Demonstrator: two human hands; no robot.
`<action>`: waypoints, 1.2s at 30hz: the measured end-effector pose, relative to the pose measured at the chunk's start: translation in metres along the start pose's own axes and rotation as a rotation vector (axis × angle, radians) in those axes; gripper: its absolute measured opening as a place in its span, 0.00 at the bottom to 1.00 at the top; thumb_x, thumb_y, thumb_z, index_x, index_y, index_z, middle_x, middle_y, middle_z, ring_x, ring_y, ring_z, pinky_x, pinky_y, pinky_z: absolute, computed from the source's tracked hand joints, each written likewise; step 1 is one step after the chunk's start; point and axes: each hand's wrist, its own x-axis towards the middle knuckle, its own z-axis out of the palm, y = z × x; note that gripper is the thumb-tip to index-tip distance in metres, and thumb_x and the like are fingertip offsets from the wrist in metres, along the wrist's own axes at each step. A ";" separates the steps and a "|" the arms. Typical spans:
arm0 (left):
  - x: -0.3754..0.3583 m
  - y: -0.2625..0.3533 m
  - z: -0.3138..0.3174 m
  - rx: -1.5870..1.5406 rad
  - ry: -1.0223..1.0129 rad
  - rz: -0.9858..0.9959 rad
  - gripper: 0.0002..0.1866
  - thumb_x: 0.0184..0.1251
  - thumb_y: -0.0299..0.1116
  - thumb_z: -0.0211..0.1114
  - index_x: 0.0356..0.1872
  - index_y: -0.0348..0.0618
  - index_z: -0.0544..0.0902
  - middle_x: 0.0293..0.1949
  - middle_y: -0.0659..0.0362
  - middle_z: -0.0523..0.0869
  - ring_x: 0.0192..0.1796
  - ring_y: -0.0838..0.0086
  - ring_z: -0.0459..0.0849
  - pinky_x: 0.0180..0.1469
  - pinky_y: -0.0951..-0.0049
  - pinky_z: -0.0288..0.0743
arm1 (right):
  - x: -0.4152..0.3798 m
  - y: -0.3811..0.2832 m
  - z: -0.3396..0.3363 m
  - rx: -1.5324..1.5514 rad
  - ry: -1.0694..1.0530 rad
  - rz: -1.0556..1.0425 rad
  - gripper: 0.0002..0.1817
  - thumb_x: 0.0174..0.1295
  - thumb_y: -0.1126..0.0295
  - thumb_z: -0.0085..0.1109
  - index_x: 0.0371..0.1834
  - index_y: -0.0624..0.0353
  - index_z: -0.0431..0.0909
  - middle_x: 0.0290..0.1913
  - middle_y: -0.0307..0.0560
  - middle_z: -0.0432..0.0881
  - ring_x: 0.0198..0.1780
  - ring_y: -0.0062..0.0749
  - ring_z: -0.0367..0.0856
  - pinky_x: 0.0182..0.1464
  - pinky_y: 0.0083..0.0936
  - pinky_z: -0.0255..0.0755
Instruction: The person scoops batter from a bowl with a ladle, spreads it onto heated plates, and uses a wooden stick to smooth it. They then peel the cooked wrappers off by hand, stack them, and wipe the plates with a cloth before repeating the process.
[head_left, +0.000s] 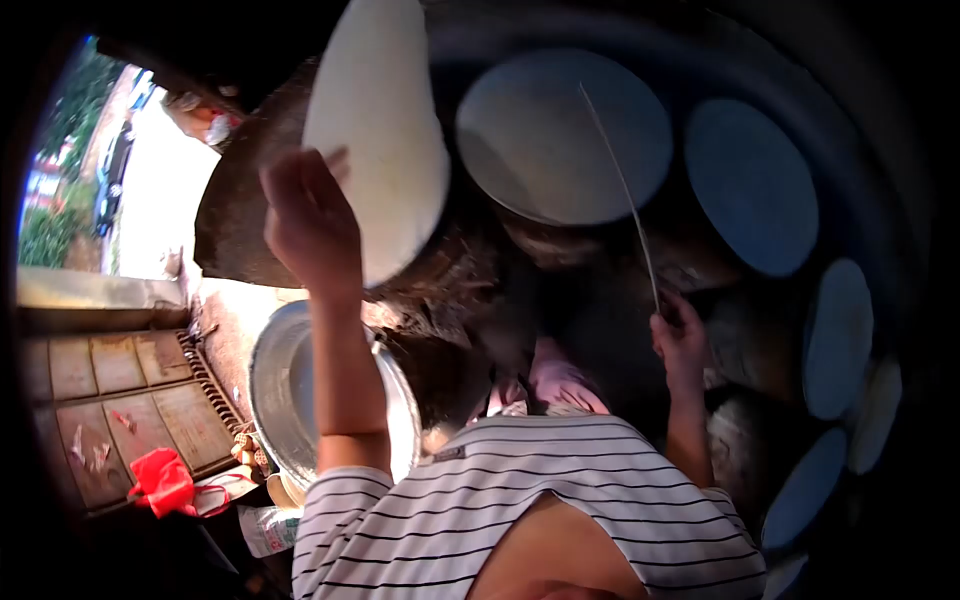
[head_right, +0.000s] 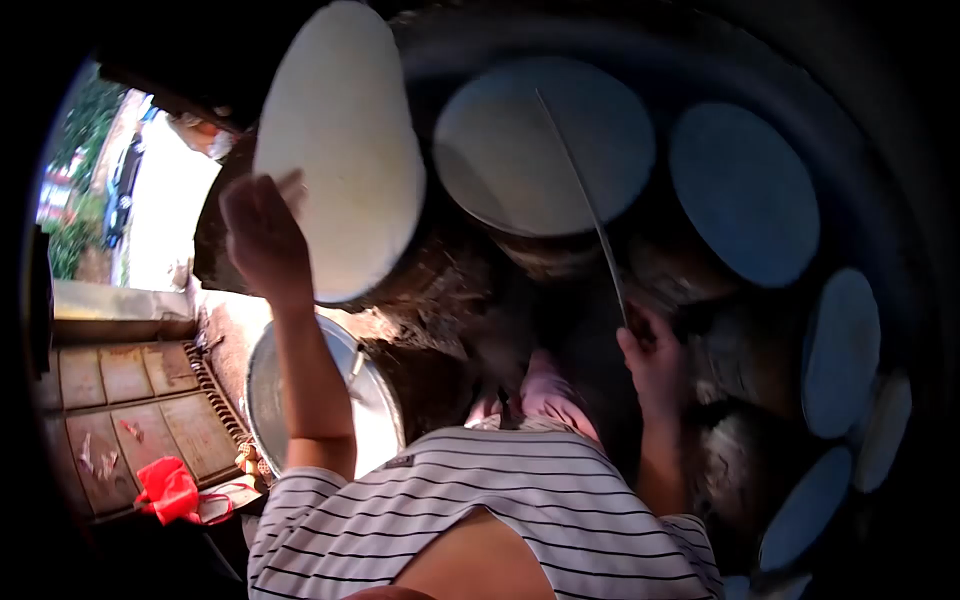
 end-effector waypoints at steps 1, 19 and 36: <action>0.002 0.015 0.000 -0.114 -0.036 0.007 0.07 0.72 0.32 0.53 0.42 0.38 0.74 0.34 0.55 0.86 0.35 0.73 0.87 0.34 0.76 0.83 | -0.016 0.002 -0.009 0.018 0.005 -0.003 0.21 0.56 0.75 0.64 0.55 0.57 0.76 0.33 0.29 0.73 0.30 0.09 0.68 0.30 0.08 0.62; -0.032 0.311 -0.001 -0.358 -0.943 0.760 0.03 0.62 0.20 0.58 0.36 0.37 0.77 0.29 0.52 0.80 0.30 0.69 0.80 0.32 0.73 0.73 | -0.007 -0.048 -0.245 0.007 0.071 -0.371 0.18 0.49 0.73 0.71 0.42 0.57 0.75 0.28 0.30 0.61 0.30 0.15 0.63 0.35 0.17 0.64; -0.281 0.693 0.443 -0.512 -1.260 0.753 0.13 0.59 0.43 0.59 0.35 0.47 0.84 0.31 0.52 0.86 0.37 0.59 0.85 0.41 0.63 0.77 | -0.044 -0.001 -0.662 -0.270 0.886 0.001 0.16 0.47 0.69 0.69 0.21 0.57 0.66 0.22 0.43 0.74 0.23 0.28 0.78 0.26 0.27 0.72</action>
